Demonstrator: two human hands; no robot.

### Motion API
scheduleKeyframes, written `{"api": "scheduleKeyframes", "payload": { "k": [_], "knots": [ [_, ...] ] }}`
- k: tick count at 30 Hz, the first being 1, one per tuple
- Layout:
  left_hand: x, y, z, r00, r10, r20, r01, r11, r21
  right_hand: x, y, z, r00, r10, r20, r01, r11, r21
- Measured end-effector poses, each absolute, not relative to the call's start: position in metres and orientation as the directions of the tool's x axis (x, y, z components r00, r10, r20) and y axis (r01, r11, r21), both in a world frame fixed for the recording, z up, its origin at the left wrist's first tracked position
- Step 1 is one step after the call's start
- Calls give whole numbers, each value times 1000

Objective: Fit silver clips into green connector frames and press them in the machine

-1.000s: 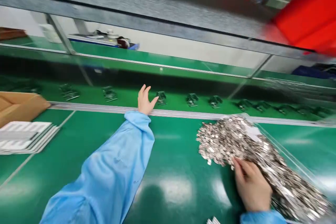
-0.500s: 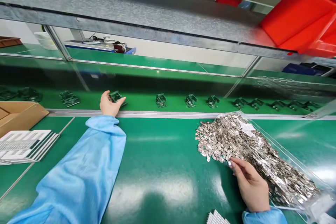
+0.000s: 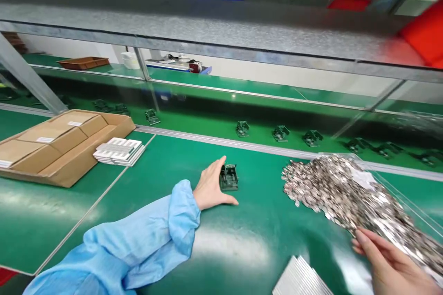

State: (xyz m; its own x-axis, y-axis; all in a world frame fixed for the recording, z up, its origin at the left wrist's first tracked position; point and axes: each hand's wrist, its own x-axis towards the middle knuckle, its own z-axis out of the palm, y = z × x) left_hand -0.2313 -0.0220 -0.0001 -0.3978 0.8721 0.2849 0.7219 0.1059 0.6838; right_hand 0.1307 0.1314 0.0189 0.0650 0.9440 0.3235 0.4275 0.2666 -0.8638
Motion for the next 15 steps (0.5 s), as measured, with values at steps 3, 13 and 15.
{"api": "scheduleKeyframes", "payload": {
  "k": [3,13,15],
  "knots": [
    [-233,-22,-2,-380,889,256,725,114,680,131,78,44,75,983,168,394,126,-910],
    [-131,-39,-2,-150,987,52,-18,-56,998,104,-26,53,-182,946,266,217,303,-928],
    [-102,-50,3,-82,995,50,-123,-59,991,102,-35,50,-201,949,242,217,284,-934]
  ]
}}
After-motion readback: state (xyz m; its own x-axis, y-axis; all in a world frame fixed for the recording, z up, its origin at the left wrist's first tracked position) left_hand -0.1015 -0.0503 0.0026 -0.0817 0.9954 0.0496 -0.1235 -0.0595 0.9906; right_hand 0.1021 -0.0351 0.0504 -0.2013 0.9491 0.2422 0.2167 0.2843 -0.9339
